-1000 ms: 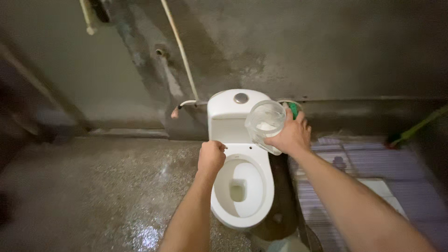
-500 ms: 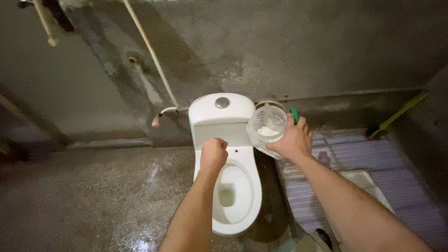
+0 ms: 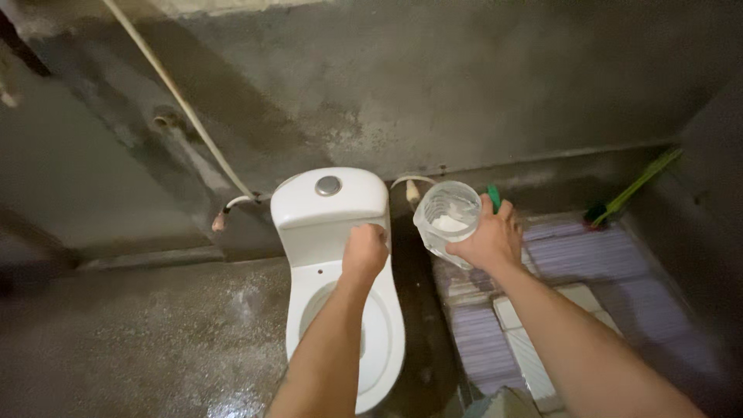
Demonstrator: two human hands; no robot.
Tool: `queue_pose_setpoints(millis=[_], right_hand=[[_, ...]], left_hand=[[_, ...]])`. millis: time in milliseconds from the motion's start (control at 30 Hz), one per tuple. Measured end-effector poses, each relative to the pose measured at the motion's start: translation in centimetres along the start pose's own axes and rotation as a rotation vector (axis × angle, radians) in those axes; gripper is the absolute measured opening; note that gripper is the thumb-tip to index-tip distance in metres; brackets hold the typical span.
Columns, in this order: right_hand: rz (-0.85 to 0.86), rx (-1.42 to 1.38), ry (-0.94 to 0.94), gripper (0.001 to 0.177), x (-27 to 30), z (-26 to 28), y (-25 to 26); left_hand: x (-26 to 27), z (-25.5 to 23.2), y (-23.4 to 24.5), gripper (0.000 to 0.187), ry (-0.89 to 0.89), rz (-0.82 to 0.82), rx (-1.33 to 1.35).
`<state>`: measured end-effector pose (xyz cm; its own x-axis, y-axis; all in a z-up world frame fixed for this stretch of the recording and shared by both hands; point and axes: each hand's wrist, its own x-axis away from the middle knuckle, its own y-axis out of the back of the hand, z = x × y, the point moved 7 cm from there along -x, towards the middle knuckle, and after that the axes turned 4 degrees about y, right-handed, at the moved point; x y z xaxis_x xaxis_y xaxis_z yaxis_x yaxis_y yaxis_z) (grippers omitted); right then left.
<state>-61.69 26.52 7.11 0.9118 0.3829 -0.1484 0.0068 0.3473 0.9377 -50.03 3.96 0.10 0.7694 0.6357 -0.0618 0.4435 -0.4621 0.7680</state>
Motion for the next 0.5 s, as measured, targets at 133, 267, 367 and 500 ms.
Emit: queue_pose_setpoints(millis=[133,267,367,500], right_hand=[[0.031,-0.024,-0.045,0.125,-1.5,-2.3,-0.1],[0.09,-0.01,-0.101,0.127,-3.4,-5.0,-0.6],[0.042,-0.017,-0.085,0.127,-5.0,-7.1,-0.7],[0.063,-0.031,-0.1,0.13,-7.8,-10.3,-1.1]], left_hand=[[-1.6,-2.5,-1.8,0.019,-0.084,-0.009,0.098],[-3.5,-4.7,-4.3,0.026,-0.044,0.045,0.046],[-4.8,-7.1,-5.5,0.024,-0.026,0.064,0.003],[-5.7,-9.7,-8.1,0.018,-0.001,0.105,-0.018]])
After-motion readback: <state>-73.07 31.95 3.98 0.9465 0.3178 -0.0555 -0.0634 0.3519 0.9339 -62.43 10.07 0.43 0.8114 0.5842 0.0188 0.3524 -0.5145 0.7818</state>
